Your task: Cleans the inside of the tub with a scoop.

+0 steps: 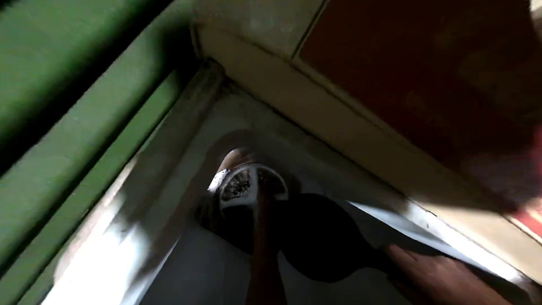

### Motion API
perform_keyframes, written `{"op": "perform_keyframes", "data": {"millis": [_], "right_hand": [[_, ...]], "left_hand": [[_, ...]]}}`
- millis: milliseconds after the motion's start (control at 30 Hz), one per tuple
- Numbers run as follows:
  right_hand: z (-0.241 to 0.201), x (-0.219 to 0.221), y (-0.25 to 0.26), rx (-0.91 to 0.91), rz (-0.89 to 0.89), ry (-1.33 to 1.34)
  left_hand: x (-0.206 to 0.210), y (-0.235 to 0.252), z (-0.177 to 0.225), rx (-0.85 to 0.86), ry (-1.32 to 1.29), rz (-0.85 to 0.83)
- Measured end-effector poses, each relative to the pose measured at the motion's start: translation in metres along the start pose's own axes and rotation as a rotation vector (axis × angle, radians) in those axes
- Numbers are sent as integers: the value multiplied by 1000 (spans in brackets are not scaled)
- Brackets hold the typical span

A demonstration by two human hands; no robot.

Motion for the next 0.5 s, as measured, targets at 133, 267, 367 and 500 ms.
{"op": "perform_keyframes", "data": {"millis": [133,267,367,500], "right_hand": [[0,0,-1,-6,18,13],[-1,2,-2,20,-52,3],[-1,-2,-1,32,-77,11],[-1,2,-2,-22,-28,-2]], "left_hand": [[-27,-5,29,145,60,-135],[19,39,-13,220,126,145],[-3,6,15,6,94,-27],[42,-4,-8,87,146,-103]]}}
Point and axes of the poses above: each hand's wrist, its own y-axis towards the middle knuckle, its own x-axis out of the palm, z = x × y, the point moved 5 cm from there along y, towards the middle knuckle, and after that the axes turned 14 degrees about z, right-handed, at the moved point
